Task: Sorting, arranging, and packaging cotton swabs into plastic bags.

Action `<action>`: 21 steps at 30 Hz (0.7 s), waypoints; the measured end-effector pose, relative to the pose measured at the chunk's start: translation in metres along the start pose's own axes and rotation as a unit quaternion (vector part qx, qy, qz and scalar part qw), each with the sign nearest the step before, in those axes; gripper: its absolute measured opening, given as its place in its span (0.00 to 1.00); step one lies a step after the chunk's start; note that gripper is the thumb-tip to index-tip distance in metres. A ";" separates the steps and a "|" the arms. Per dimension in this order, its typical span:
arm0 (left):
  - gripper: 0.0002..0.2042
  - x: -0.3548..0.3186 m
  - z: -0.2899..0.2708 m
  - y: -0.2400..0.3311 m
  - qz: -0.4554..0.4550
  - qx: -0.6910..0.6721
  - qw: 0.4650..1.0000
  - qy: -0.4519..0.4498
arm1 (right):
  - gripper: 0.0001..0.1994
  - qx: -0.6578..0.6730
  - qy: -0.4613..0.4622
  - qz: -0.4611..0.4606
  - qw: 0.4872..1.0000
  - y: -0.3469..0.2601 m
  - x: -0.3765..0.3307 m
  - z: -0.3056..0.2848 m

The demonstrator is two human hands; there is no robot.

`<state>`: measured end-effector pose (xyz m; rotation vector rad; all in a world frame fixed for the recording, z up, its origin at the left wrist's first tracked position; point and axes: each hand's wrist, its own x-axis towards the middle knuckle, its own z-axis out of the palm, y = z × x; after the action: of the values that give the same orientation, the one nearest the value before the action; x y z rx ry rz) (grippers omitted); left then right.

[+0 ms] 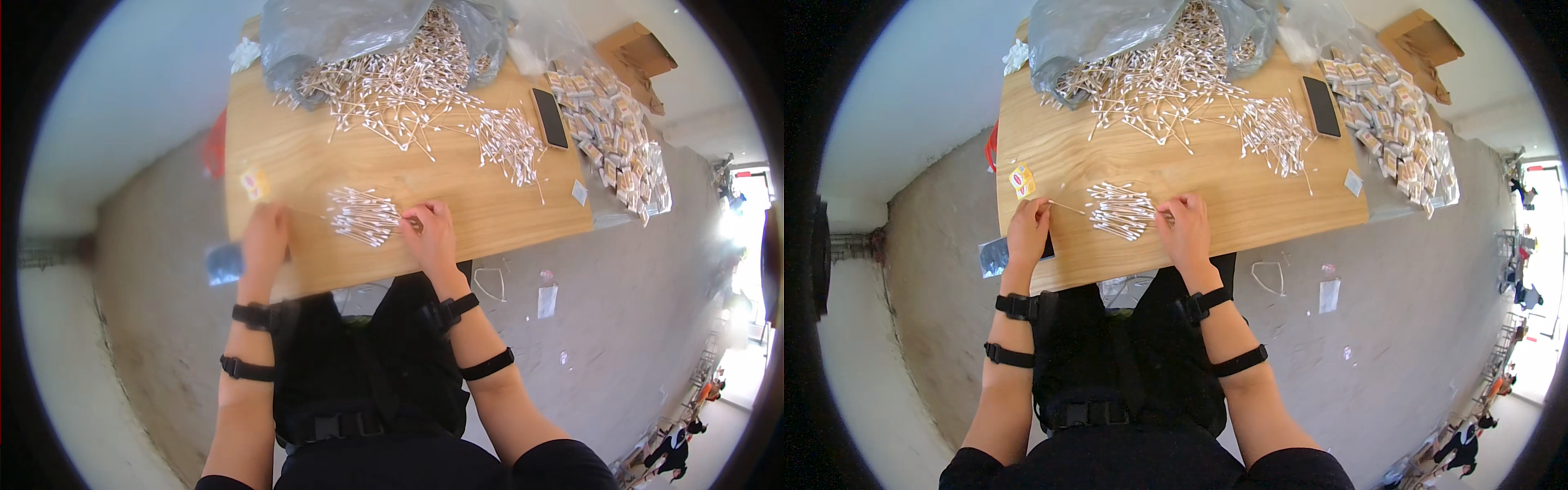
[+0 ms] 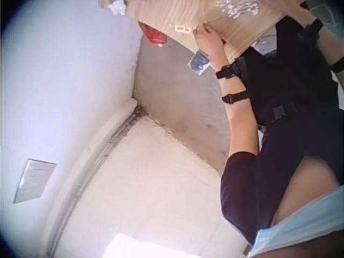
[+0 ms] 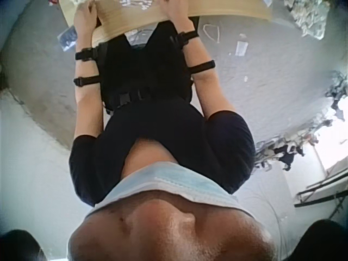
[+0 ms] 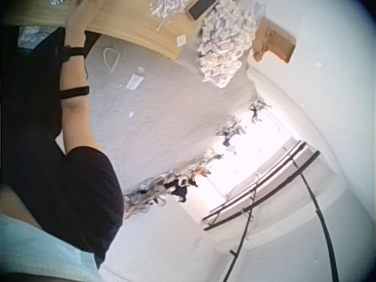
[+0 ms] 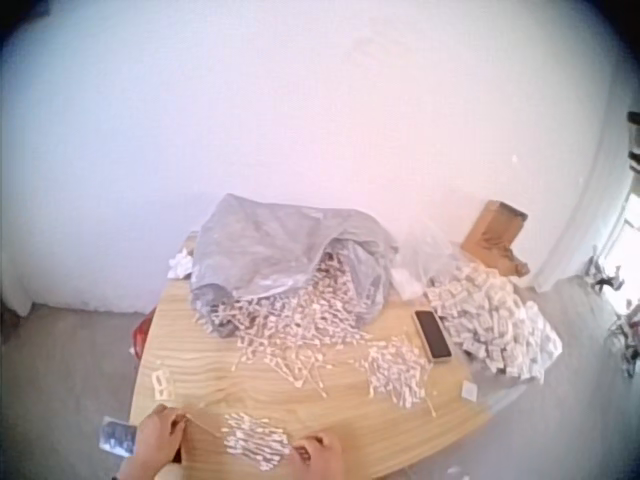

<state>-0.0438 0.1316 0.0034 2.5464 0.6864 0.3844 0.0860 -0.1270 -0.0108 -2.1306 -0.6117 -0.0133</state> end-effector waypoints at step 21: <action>0.08 0.065 0.041 0.034 -0.032 -0.015 0.996 -0.078 | 0.05 -0.010 0.012 0.023 1.000 -0.003 0.005 -0.002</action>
<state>0.0397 0.1251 -0.0050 2.4870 0.6948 0.1714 0.0894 -0.1248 -0.0066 -2.1597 -0.5502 -0.0180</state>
